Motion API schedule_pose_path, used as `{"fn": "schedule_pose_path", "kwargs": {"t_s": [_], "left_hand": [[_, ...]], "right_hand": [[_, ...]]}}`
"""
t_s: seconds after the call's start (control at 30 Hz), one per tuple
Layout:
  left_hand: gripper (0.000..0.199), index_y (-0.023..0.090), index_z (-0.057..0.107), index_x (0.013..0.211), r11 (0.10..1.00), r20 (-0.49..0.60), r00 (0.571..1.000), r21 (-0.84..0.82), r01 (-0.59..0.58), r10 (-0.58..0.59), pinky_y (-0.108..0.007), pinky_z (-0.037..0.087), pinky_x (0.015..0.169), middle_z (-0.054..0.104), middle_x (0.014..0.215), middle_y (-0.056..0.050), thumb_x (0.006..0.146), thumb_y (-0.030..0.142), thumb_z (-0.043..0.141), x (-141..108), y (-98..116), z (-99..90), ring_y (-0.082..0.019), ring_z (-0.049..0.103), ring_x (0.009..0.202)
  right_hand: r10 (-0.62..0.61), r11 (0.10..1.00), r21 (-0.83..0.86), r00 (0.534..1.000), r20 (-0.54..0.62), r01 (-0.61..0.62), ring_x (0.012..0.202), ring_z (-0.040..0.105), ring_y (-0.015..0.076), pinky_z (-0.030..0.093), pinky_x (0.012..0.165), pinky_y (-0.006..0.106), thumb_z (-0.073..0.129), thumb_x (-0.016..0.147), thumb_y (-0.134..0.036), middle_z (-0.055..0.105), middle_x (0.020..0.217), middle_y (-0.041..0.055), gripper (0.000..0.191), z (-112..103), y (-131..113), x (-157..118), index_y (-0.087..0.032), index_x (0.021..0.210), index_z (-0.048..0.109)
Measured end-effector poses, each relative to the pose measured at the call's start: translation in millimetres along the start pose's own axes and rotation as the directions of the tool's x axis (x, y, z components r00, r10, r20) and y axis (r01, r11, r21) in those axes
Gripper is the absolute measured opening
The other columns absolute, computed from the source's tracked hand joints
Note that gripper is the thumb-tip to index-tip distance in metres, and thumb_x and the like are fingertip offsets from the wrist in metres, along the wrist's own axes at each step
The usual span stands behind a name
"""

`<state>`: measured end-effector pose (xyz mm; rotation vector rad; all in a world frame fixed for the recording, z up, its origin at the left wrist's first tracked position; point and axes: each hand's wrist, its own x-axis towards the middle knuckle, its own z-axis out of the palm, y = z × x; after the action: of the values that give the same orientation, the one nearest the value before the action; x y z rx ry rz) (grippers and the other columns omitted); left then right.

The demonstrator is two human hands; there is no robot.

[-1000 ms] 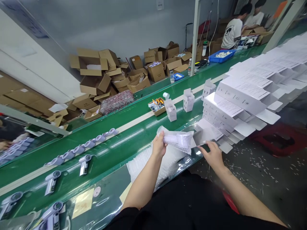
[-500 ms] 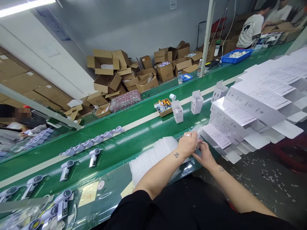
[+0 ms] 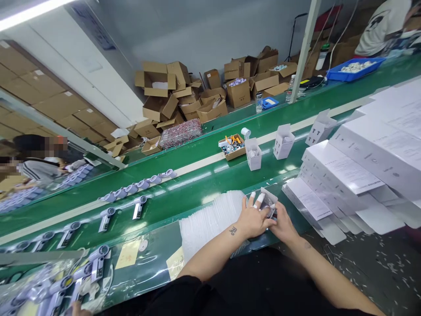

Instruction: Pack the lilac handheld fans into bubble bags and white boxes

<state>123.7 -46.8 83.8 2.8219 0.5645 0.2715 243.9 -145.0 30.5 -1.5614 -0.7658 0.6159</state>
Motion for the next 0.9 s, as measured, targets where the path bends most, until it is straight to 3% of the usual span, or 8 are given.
{"fn": "schedule_pose_path", "kwargs": {"t_s": [0.13,0.33,0.4,0.57,0.7,0.77,0.83,0.9], "left_hand": [[0.038,0.021,0.066,0.099,0.938,-0.267,0.926,-0.292,0.186,-0.266,-0.050,0.034,0.095,0.060,0.103,-0.012,0.092,0.040,0.035,-16,-16,-15.0,-0.025,0.048,0.107],[0.040,0.016,0.066,0.079,0.554,-0.065,0.715,-0.683,0.477,-0.696,-0.031,0.046,0.074,0.066,0.078,-0.005,0.090,0.043,0.039,-55,-40,-12.6,-0.018,0.060,0.079],[0.038,0.016,0.065,0.076,0.517,-0.051,0.677,-0.688,0.509,-0.734,-0.030,0.046,0.073,0.066,0.077,-0.004,0.089,0.043,0.041,-67,-36,-7.4,-0.017,0.060,0.078],[0.031,0.018,0.065,0.071,0.500,-0.011,0.672,-0.677,0.540,-0.741,-0.027,0.045,0.068,0.064,0.072,-0.003,0.086,0.039,0.047,-89,-18,3.0,-0.016,0.058,0.071],[0.027,0.017,0.066,0.070,0.423,0.021,0.612,-0.704,0.571,-0.791,-0.025,0.043,0.066,0.063,0.070,-0.002,0.084,0.033,0.049,-101,-11,3.4,-0.014,0.057,0.069],[0.028,0.016,0.065,0.070,0.389,0.006,0.569,-0.724,0.569,-0.823,-0.024,0.043,0.067,0.063,0.069,-0.002,0.084,0.033,0.050,-109,-18,-0.6,-0.014,0.057,0.069],[0.029,0.015,0.065,0.069,0.347,-0.044,0.461,-0.722,0.599,-0.886,-0.024,0.043,0.068,0.064,0.069,-0.003,0.083,0.036,0.050,-124,-37,-7.5,-0.014,0.058,0.070],[0.031,0.015,0.064,0.071,0.258,-0.116,0.245,-0.669,0.697,-0.962,-0.025,0.043,0.070,0.065,0.072,-0.004,0.084,0.038,0.047,-149,-68,-15.8,-0.016,0.059,0.073]], "right_hand": [[-0.092,0.988,-0.113,0.989,0.118,0.106,0.105,0.053,0.0246,0.047,0.087,0.040,0.069,0.062,-0.022,0.054,0.115,0.0064,0.053,9,-26,43,-0.025,0.112,0.049],[-0.167,0.934,-0.218,0.885,0.434,0.284,0.083,0.058,0.0196,0.046,0.078,0.035,0.061,0.066,-0.019,0.058,0.100,0.0035,0.054,75,-51,168,-0.024,0.116,0.041],[-0.152,0.926,-0.227,0.848,0.508,0.301,0.076,0.057,0.0181,0.046,0.075,0.033,0.062,0.065,-0.019,0.059,0.092,0.0018,0.053,108,-48,205,-0.023,0.113,0.041],[-0.147,0.913,-0.225,0.789,0.597,0.341,0.075,0.058,0.0202,0.046,0.072,0.034,0.064,0.060,-0.019,0.059,0.089,0.0036,0.054,171,-27,253,-0.021,0.108,0.041],[-0.129,0.900,-0.249,0.766,0.630,0.357,0.084,0.059,0.0250,0.046,0.078,0.039,0.065,0.057,-0.019,0.059,0.095,0.0077,0.057,186,-12,258,-0.019,0.109,0.040],[-0.144,0.894,-0.245,0.759,0.636,0.375,0.103,0.054,0.0292,0.042,0.088,0.043,0.065,0.056,-0.019,0.053,0.112,0.0132,0.060,185,-10,254,-0.019,0.110,0.039],[-0.198,0.877,-0.242,0.771,0.606,0.415,0.124,0.037,0.0338,0.036,0.097,0.045,0.066,0.054,-0.019,0.039,0.131,0.0187,0.062,180,-9,242,-0.017,0.111,0.041],[-0.285,0.846,-0.268,0.816,0.503,0.461,0.129,0.029,0.0362,0.040,0.094,0.045,0.066,0.058,-0.025,0.030,0.139,0.0209,0.060,170,-7,221,-0.015,0.113,0.043]]}}
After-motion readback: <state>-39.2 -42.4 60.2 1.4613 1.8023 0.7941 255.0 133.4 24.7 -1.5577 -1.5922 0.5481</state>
